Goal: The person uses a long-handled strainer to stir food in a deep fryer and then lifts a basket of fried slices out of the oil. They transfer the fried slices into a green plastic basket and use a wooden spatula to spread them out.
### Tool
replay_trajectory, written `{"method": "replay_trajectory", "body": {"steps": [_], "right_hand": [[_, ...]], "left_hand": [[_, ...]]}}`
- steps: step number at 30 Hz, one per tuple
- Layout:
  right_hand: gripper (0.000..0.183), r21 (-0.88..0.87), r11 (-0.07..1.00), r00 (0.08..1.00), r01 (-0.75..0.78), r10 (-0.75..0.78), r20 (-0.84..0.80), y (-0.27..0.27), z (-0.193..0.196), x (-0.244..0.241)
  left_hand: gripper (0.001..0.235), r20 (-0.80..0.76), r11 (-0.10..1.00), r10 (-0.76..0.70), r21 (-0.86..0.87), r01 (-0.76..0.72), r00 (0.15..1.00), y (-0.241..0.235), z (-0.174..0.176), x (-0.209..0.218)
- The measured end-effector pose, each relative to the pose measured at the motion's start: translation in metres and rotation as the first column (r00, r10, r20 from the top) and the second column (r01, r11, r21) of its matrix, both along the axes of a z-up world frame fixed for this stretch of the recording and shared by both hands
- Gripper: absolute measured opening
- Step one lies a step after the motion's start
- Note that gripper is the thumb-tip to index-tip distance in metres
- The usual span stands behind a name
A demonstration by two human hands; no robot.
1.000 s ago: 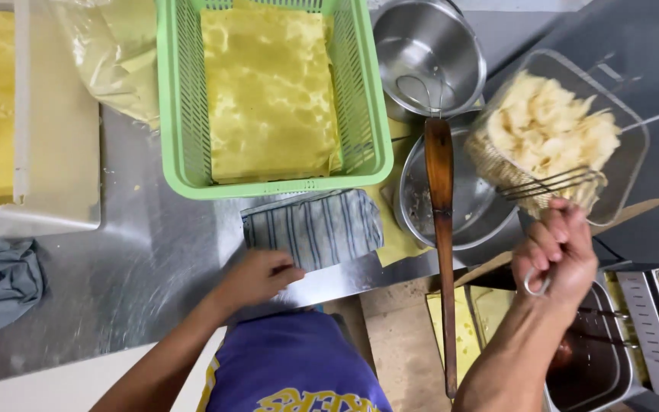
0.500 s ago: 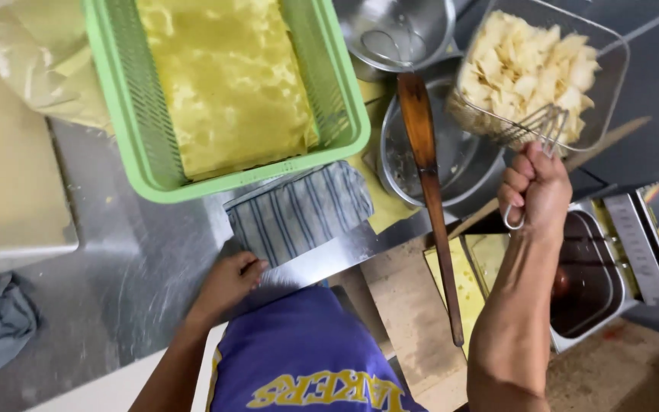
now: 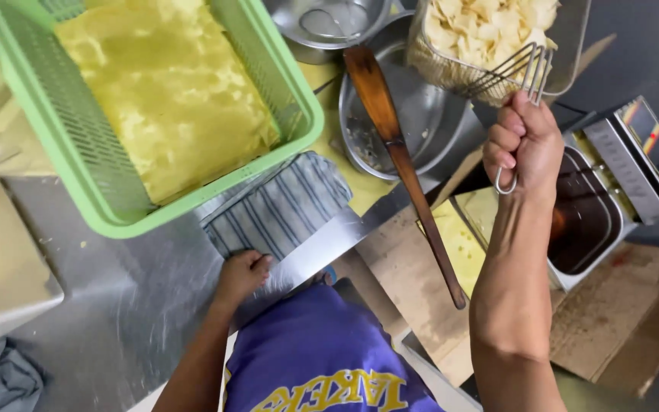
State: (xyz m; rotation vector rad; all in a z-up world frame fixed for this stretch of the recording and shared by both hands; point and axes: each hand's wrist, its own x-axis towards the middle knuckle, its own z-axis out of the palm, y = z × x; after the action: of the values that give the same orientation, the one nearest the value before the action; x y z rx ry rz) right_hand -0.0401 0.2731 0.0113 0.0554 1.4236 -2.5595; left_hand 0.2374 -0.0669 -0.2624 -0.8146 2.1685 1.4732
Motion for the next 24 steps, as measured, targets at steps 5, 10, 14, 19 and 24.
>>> {"method": "replay_trajectory", "body": {"steps": [5,10,14,19,24], "right_hand": [[0.014,-0.165,0.985,0.993,-0.044,0.025,-0.114,0.056,0.021,0.021],[0.013,-0.061,0.993,0.953,0.099,-0.113,-0.282,0.104,0.056,0.066],[0.008,0.128,0.936,0.916,0.328,-0.282,-0.285,0.154,0.061,0.091],[0.019,0.424,0.772,0.880,0.474,-0.402,-0.252,0.203,0.048,0.107],[0.019,0.722,0.522,0.853,0.454,-0.489,-0.184,0.227,0.026,0.124]], "left_hand": [[0.042,0.063,0.966,0.206,0.143,-0.214,0.976,0.000,-0.007,-0.004],[0.043,0.135,0.959,0.251,0.099,-0.265,0.959,0.002,0.006,-0.007],[0.048,0.088,0.968,0.241,0.050,-0.246,0.967,0.001,-0.003,-0.007],[0.049,0.096,0.971,0.239,-0.007,-0.239,0.966,0.004,0.009,-0.008],[0.051,0.060,0.963,0.271,-0.023,-0.270,0.961,0.007,0.008,-0.008]]}}
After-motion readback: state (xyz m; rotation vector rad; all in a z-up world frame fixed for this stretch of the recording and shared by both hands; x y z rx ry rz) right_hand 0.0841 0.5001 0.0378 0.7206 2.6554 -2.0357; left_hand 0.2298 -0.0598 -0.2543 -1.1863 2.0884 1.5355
